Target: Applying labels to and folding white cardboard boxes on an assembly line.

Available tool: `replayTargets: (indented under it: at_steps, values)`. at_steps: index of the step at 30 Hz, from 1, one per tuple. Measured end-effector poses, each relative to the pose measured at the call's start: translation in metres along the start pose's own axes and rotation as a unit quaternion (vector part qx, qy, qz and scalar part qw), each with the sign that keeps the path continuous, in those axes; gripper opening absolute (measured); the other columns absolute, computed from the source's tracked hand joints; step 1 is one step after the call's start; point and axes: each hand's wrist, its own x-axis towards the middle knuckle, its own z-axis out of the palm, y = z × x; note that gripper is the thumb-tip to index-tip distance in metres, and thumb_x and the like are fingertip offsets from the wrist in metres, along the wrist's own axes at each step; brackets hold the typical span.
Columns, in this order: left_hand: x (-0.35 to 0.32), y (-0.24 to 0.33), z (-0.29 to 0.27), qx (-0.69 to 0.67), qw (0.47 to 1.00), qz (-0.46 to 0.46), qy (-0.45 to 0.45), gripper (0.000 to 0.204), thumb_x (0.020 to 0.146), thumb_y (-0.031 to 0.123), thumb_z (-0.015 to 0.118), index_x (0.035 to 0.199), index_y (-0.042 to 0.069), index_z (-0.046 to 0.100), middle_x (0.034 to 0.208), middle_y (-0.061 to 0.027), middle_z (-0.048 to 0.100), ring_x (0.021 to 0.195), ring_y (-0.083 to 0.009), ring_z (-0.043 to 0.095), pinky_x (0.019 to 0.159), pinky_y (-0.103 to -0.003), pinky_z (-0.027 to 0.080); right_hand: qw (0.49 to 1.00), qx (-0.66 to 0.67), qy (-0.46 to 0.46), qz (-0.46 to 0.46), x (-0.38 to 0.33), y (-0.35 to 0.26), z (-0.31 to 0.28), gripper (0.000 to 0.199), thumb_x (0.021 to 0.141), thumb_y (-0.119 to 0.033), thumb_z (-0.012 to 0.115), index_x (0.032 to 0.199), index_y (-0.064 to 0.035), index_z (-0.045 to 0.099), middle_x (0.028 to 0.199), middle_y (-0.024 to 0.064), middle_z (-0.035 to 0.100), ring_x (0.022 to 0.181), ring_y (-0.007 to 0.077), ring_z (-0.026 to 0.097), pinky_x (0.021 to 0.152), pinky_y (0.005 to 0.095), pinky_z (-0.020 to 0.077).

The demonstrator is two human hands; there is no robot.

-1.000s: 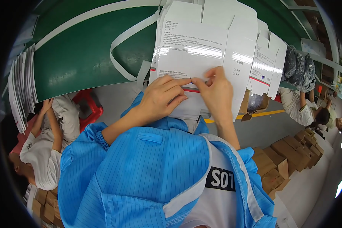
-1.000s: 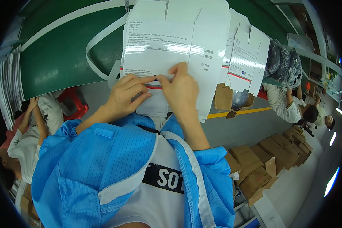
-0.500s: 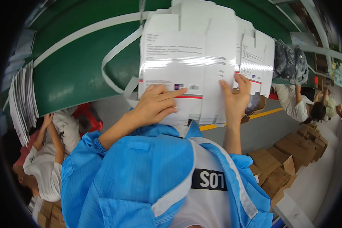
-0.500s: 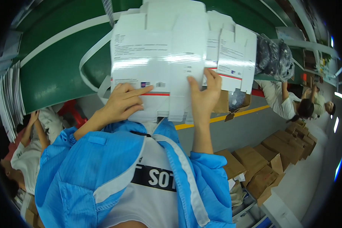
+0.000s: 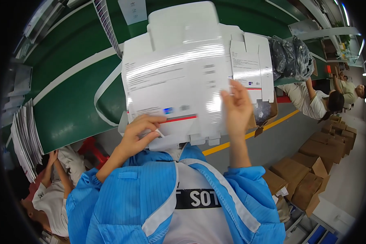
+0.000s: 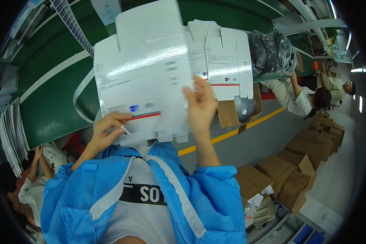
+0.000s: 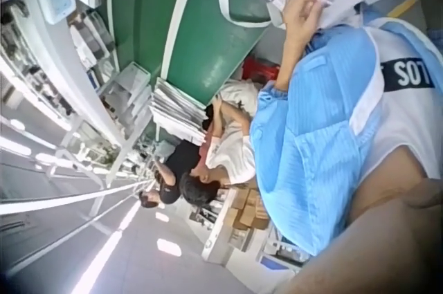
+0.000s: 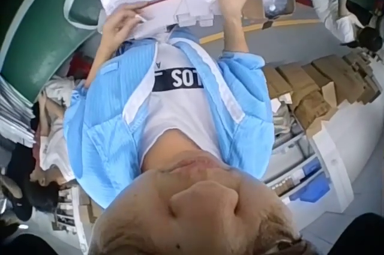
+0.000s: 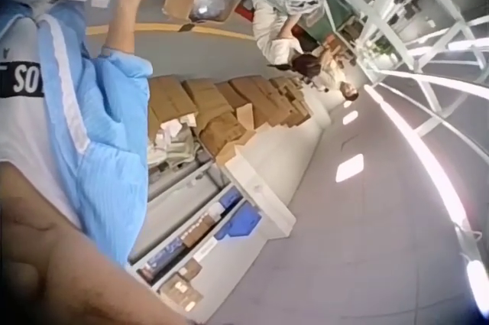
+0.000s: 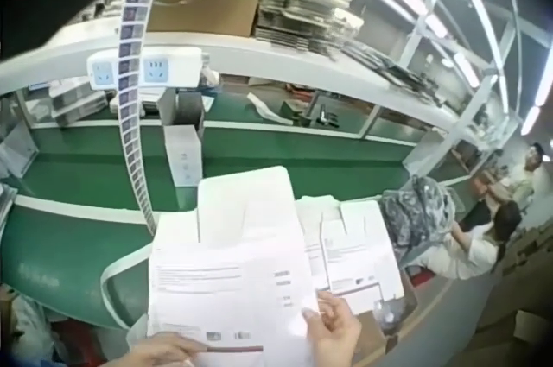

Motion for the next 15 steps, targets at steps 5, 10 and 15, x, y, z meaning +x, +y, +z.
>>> replayTargets:
  at_steps: [5, 10, 15]
  values:
    - [-0.005, 0.022, -0.008, -0.043, 0.995, -0.079, 0.046, 0.004, 0.082, 0.003, 0.065, 0.082, 0.002, 0.062, 0.091, -0.0100, 0.068, 0.075, -0.0121, 0.058, 0.067, -0.026, 0.046, 0.991, -0.101, 0.077, -0.034, 0.094, -0.012, -0.137, 0.032, 0.086, -0.004, 0.064, 0.118, -0.0003, 0.061, 0.095, 0.0040, 0.068, 0.079, 0.0067, 0.061, 0.067, 0.0181, 0.0465]
    - [-0.002, 0.024, -0.009, 0.004, 0.993, -0.107, 0.047, 0.007, 0.084, 0.006, 0.067, 0.086, 0.002, 0.062, 0.078, -0.0044, 0.064, 0.069, -0.0079, 0.057, 0.063, -0.021, 0.043, 0.930, -0.352, 0.108, -0.015, 0.164, 0.065, -0.270, 0.033, 0.086, -0.012, 0.068, 0.117, -0.0015, 0.062, 0.101, 0.0043, 0.067, 0.088, 0.0091, 0.061, 0.077, 0.0223, 0.0475]
    - [0.004, 0.037, 0.004, -0.055, 0.968, -0.197, 0.148, 0.009, 0.087, 0.010, 0.066, 0.086, 0.001, 0.062, 0.075, 0.0014, 0.061, 0.067, -0.0024, 0.050, 0.057, -0.018, 0.038, 0.985, -0.143, -0.035, -0.089, 0.094, 0.019, -0.085, 0.033, 0.085, -0.011, 0.069, 0.116, -0.0038, 0.062, 0.098, 0.0027, 0.066, 0.085, 0.0082, 0.060, 0.075, 0.0214, 0.0474]
